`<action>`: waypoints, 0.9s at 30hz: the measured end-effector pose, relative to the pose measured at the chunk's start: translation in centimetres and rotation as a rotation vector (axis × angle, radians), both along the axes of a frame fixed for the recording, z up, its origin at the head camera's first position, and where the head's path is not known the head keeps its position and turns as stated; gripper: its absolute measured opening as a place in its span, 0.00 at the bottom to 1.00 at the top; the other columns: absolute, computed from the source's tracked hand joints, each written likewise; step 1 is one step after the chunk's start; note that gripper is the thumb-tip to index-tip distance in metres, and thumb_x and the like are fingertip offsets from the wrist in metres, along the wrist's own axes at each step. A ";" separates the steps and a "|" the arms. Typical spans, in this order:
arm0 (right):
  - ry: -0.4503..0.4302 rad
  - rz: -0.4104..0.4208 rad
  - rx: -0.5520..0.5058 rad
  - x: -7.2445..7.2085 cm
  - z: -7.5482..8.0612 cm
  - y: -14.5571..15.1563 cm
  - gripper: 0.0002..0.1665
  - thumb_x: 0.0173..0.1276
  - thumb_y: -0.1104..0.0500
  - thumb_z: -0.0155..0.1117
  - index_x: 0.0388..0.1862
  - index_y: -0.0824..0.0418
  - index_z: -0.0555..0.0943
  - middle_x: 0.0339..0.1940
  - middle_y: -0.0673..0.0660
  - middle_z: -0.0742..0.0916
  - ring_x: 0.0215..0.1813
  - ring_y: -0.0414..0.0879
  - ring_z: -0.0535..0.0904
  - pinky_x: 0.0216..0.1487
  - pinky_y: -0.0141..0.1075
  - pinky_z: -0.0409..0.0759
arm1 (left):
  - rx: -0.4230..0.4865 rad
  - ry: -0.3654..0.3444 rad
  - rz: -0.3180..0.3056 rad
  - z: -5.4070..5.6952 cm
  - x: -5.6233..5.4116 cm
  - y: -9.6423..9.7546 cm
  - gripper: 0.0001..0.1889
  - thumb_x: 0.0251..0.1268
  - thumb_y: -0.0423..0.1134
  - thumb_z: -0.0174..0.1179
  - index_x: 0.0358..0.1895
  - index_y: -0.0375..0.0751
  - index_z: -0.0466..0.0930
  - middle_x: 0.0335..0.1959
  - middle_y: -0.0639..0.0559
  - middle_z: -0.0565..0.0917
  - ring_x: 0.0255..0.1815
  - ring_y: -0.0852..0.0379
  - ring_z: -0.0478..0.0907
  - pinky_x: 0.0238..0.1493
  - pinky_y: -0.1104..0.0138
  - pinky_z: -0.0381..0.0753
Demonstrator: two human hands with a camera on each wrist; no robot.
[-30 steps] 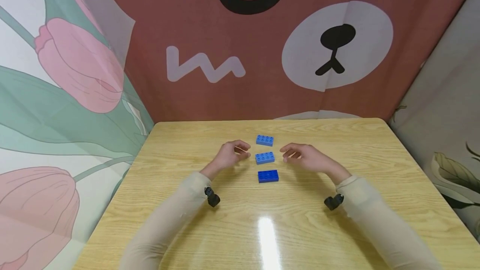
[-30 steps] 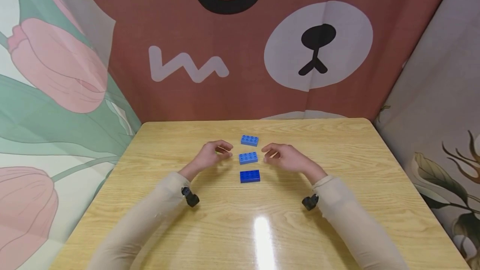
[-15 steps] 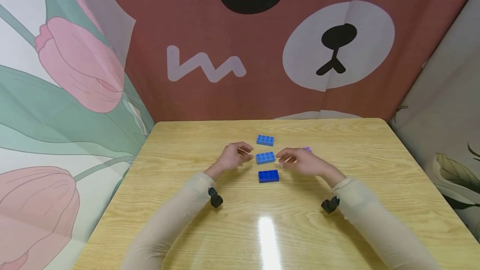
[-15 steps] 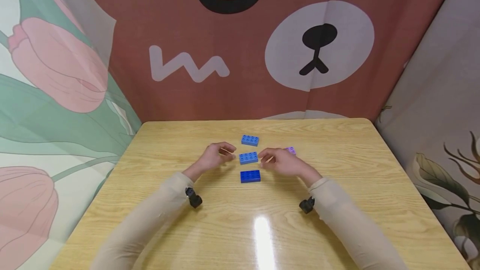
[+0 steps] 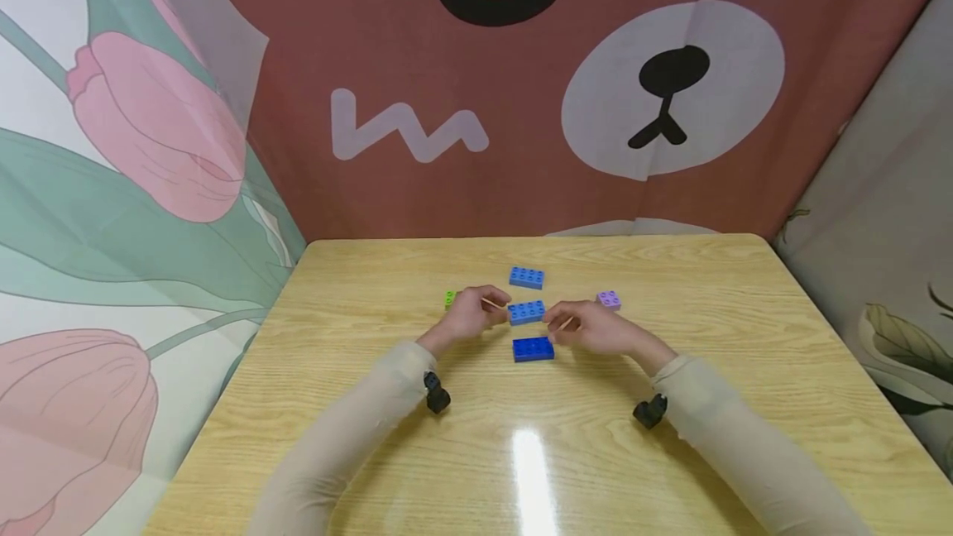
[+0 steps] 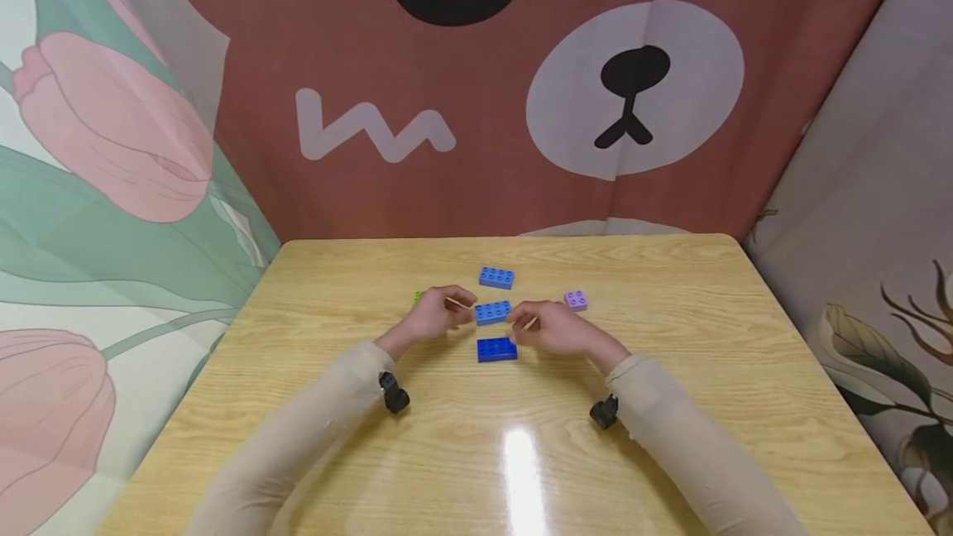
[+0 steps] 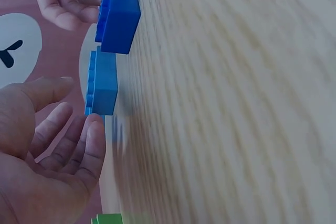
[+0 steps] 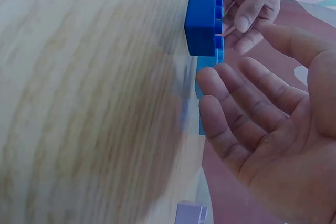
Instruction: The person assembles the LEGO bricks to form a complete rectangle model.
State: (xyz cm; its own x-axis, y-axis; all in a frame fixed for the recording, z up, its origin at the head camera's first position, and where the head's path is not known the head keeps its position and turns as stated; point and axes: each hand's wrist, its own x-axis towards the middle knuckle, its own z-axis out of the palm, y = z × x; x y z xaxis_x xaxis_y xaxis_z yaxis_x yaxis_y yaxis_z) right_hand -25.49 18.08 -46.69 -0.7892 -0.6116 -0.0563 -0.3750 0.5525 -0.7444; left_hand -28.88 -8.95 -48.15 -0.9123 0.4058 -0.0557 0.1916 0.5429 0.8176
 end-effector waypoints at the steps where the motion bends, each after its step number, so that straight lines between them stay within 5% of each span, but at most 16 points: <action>1: 0.000 0.003 -0.002 0.0 -0.1 0.0 0.22 0.74 0.52 0.63 0.62 0.60 0.78 0.50 0.52 0.87 0.53 0.47 0.83 0.56 0.45 0.82 | 0.000 -0.008 0.004 0.0 0.0 0.1 0.15 0.69 0.41 0.64 0.56 0.43 0.82 0.52 0.49 0.85 0.50 0.53 0.84 0.42 0.65 0.85; 27: -0.073 -0.022 0.030 0.0 -0.8 -1.2 0.19 0.66 0.59 0.70 0.56 0.58 0.82 0.53 0.54 0.87 0.49 0.45 0.85 0.49 0.40 0.84 | -0.015 -0.078 0.055 -0.5 -0.5 1.4 0.16 0.66 0.38 0.67 0.56 0.47 0.84 0.51 0.50 0.85 0.47 0.55 0.84 0.36 0.66 0.83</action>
